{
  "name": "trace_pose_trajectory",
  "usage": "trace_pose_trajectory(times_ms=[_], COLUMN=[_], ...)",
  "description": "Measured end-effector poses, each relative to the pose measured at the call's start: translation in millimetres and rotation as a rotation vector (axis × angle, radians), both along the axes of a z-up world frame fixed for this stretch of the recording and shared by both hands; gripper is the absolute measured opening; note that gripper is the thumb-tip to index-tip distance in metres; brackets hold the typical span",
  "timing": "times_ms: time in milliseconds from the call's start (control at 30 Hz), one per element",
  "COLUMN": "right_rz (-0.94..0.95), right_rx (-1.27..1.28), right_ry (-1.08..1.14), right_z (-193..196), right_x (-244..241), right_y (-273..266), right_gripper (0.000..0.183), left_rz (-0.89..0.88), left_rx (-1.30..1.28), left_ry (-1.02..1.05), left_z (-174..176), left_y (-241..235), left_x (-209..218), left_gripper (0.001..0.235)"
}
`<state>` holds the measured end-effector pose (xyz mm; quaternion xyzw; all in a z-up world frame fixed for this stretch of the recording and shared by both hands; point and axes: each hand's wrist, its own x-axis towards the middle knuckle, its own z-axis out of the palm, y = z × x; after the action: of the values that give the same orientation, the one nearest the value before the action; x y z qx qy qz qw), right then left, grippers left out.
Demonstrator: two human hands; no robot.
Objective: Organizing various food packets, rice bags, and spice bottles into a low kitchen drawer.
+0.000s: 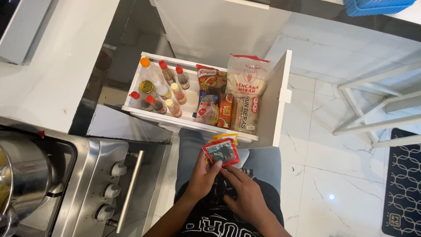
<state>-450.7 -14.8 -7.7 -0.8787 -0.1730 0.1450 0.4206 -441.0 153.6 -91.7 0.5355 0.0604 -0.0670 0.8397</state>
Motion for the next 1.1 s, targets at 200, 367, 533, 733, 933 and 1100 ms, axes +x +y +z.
trace_pose_trajectory(times_ms=[200,367,533,733,933,1100], right_rz=[-0.021,-0.169,-0.302,-0.267,-0.249,-0.232], right_rx=[0.01,0.05,0.138,0.273,0.169,0.333], right_ry=[0.037,0.021,-0.143,-0.111,-0.006,-0.026], right_z=[-1.5,-8.5,-1.1,-25.7,-20.0,-18.6], right_x=[-3.4,-5.0,7.9,11.8,7.1,9.4], right_y=[4.4,-5.0,-4.6,-11.2,-3.9,4.1], right_gripper=[0.07,0.057,0.054,0.06,0.066,0.06], left_rz=[-0.063,-0.003,0.025,-0.117,-0.108,-0.149], left_rx=[0.495,0.221,0.112,0.394,0.278,0.498], left_ry=[-0.18,-0.02,0.006,-0.092,-0.096,-0.118], left_z=[19.6,-13.2,-12.8,18.0,20.0,23.8], left_y=[3.7,10.0,12.5,16.6,11.3,10.1], left_x=[-1.7,-5.3,-1.4,2.1,2.4,6.4], left_gripper=[0.044,0.04,0.043,0.031,0.024,0.027])
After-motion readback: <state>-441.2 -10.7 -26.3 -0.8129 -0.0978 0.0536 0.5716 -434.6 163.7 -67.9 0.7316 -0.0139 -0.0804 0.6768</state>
